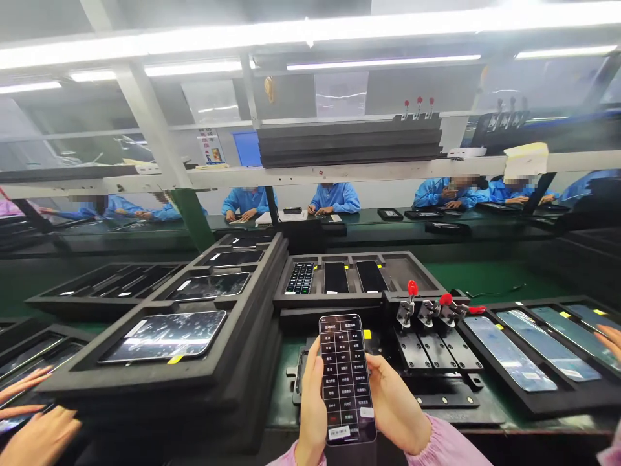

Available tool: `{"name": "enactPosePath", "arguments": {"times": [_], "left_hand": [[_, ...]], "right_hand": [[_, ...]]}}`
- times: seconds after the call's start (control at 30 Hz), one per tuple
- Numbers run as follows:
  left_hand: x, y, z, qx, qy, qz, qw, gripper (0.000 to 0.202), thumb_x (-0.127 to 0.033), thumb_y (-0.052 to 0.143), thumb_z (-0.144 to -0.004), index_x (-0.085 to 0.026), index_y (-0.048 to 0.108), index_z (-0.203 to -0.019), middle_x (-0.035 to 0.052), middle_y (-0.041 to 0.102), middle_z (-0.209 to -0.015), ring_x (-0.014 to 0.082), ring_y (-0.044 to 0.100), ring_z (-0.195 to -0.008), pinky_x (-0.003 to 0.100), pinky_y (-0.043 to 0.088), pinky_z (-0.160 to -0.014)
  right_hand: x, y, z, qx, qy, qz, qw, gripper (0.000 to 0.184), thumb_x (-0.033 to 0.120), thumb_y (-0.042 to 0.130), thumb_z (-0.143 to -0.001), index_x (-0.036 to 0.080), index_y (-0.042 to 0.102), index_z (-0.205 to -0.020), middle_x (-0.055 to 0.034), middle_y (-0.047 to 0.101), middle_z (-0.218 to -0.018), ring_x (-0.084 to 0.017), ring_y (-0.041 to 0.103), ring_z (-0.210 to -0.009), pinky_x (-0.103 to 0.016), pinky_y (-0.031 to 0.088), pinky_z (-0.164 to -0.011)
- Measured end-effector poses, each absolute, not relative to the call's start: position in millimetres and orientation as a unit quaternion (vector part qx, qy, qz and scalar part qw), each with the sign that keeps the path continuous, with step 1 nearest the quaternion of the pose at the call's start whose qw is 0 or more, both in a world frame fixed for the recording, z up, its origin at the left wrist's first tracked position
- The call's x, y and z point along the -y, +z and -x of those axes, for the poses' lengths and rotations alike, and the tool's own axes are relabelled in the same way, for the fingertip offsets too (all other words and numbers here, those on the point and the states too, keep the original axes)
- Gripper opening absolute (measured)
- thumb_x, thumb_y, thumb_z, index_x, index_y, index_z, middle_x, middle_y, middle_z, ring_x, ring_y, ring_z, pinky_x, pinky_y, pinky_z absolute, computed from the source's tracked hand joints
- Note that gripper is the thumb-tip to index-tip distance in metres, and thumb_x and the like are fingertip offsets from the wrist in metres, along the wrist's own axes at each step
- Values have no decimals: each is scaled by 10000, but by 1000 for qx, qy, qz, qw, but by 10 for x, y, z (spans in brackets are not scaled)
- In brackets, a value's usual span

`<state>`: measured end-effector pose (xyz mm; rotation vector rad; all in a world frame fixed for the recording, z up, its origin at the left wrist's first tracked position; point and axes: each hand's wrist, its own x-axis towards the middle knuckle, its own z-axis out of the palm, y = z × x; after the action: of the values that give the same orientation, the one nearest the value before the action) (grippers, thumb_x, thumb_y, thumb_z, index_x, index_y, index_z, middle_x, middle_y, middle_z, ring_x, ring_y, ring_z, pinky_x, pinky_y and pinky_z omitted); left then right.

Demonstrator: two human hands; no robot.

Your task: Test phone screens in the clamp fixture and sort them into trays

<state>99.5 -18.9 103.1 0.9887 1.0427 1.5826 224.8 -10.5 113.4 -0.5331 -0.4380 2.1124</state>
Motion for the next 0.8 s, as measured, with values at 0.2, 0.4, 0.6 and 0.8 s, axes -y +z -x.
{"name": "enactPosePath", "arguments": {"times": [0.2, 0.4, 0.6, 0.8], "left_hand": [[391, 1047, -1051, -429, 654, -377, 496, 348, -399, 378, -900, -269, 484, -1205, 7, 512, -1271, 205, 431, -1199, 328, 318, -1023], [417, 1136, -1077, -402, 666, -336, 531, 389, -433, 438, -861, -270, 477, -1212, 0, 468, -1326, 216, 346, -1268, 334, 280, -1058], [252, 1247, -1140, -381, 679, -299, 552, 464, -482, 504, -785, -251, 498, -1187, 31, 556, -1236, 258, 452, -1191, 370, 380, -987], [-280, 1329, -1094, -360, 691, -299, 551, 522, -591, 473, -759, -268, 522, -1166, 31, 619, -1138, 249, 530, -1104, 327, 457, -889]], "right_hand": [[322, 1123, -2261, 178, 846, 198, 462, 280, 356, 458, -850, 170, 632, -965, -9, 647, -758, -139, 571, -751, -292, 376, -808], [399, 1331, -2272, 214, 828, 197, 480, 293, 339, 467, -853, 148, 640, -992, -32, 664, -834, -163, 575, -855, -298, 371, -859], [290, 1506, -2286, 256, 809, 231, 475, 321, 382, 465, -844, 171, 648, -1003, -44, 663, -922, -200, 561, -959, -328, 370, -902], [-168, 2132, -2331, 386, 749, 288, 456, 368, 251, 629, -732, 228, 594, -1097, -22, 633, -1026, -202, 551, -993, -331, 400, -889]]}}
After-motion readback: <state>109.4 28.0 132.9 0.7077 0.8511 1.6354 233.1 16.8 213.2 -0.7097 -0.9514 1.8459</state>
